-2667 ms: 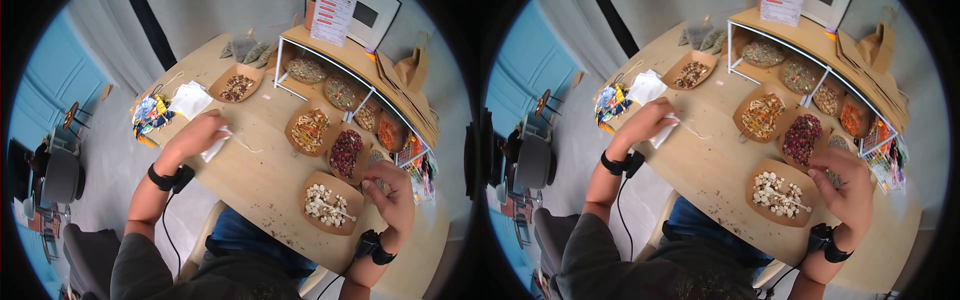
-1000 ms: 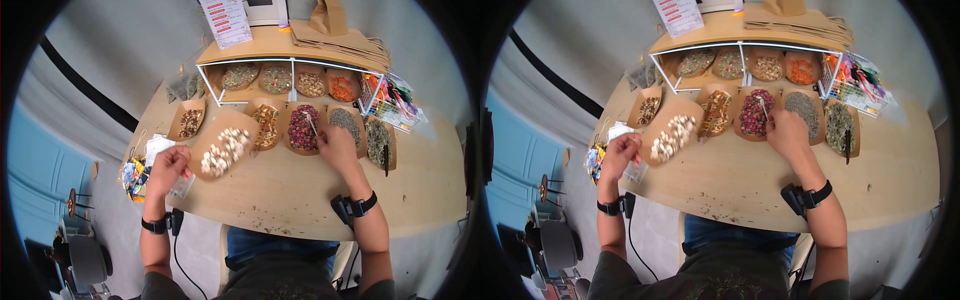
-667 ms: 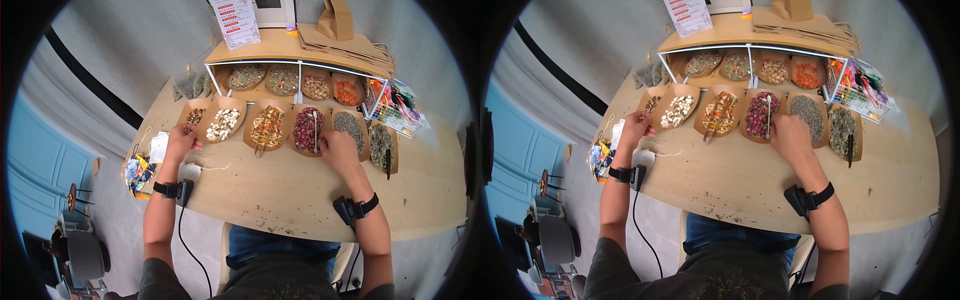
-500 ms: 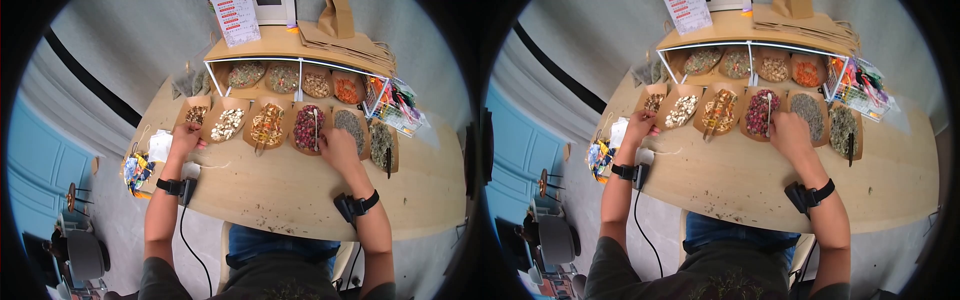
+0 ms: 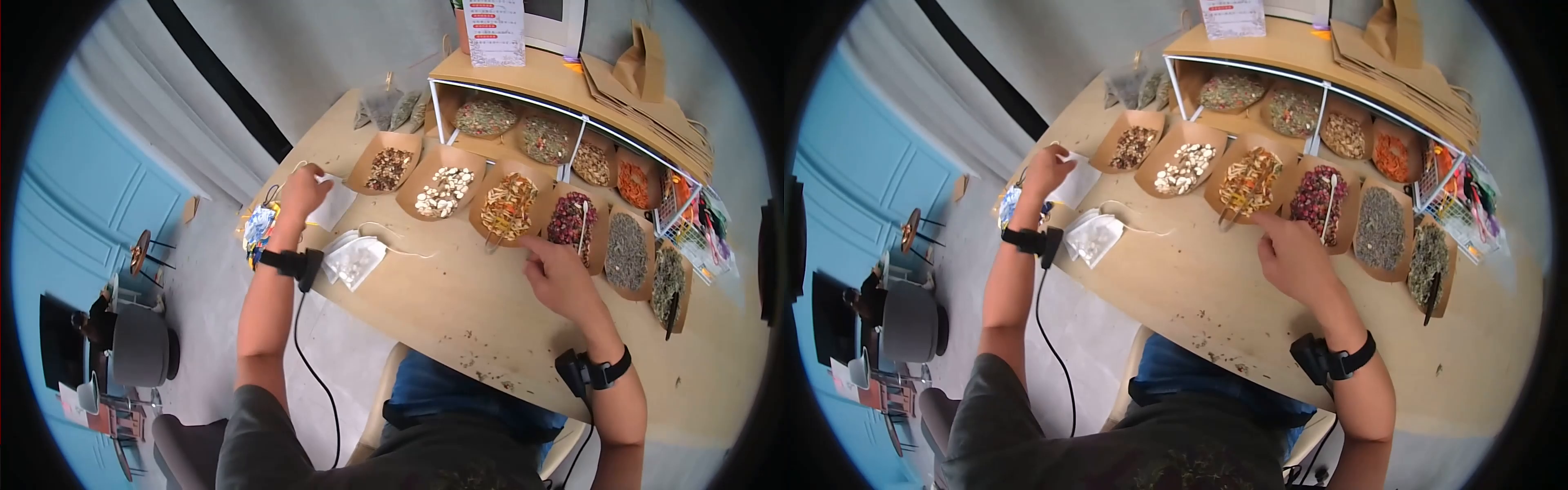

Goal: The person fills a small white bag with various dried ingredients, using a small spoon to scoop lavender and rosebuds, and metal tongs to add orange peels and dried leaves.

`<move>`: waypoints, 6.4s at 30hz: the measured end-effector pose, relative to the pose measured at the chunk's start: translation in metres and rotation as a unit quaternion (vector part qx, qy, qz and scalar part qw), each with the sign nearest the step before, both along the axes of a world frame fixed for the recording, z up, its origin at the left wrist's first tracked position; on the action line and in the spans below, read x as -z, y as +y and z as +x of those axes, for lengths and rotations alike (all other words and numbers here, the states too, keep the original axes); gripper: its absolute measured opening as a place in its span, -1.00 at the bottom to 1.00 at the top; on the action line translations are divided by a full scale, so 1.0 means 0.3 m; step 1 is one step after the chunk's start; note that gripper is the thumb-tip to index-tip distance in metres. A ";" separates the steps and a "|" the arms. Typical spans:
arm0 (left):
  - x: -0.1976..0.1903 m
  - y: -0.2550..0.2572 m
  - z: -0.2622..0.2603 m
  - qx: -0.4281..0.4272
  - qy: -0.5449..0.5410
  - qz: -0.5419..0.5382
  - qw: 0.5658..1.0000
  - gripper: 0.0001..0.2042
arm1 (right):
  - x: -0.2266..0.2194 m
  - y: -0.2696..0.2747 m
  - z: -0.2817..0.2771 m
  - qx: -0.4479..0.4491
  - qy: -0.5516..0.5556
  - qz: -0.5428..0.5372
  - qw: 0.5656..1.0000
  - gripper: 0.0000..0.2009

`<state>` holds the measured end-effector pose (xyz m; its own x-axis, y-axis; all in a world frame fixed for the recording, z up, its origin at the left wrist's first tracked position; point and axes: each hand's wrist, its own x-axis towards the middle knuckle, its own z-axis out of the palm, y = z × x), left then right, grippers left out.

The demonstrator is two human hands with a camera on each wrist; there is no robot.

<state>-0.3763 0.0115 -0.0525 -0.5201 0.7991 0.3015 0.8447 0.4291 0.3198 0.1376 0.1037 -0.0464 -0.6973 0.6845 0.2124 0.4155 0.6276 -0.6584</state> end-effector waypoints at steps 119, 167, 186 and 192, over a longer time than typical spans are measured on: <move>-0.095 0.101 0.948 0.624 -0.225 0.117 0.740 -0.88 | -0.281 -0.006 0.168 -0.171 -0.028 0.061 0.983 -0.81; -0.152 0.093 0.960 0.615 -0.157 0.126 0.763 -0.89 | -0.255 -0.104 0.201 -0.104 0.058 0.021 0.993 -0.66; -0.111 0.096 0.945 0.612 -0.109 0.027 0.783 -0.89 | -0.108 -0.146 0.535 0.086 -0.178 0.109 0.974 -0.58; -0.101 0.087 0.969 0.613 -0.110 0.030 0.782 -0.88 | -0.177 -0.160 0.492 0.106 -0.085 0.013 0.991 -0.59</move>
<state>-0.0855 0.0375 -0.0222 0.5803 0.7258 0.3694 0.5311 -0.6811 0.5041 0.2851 0.0557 0.0068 -0.5653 0.8155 0.1243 0.6435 0.5302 -0.5521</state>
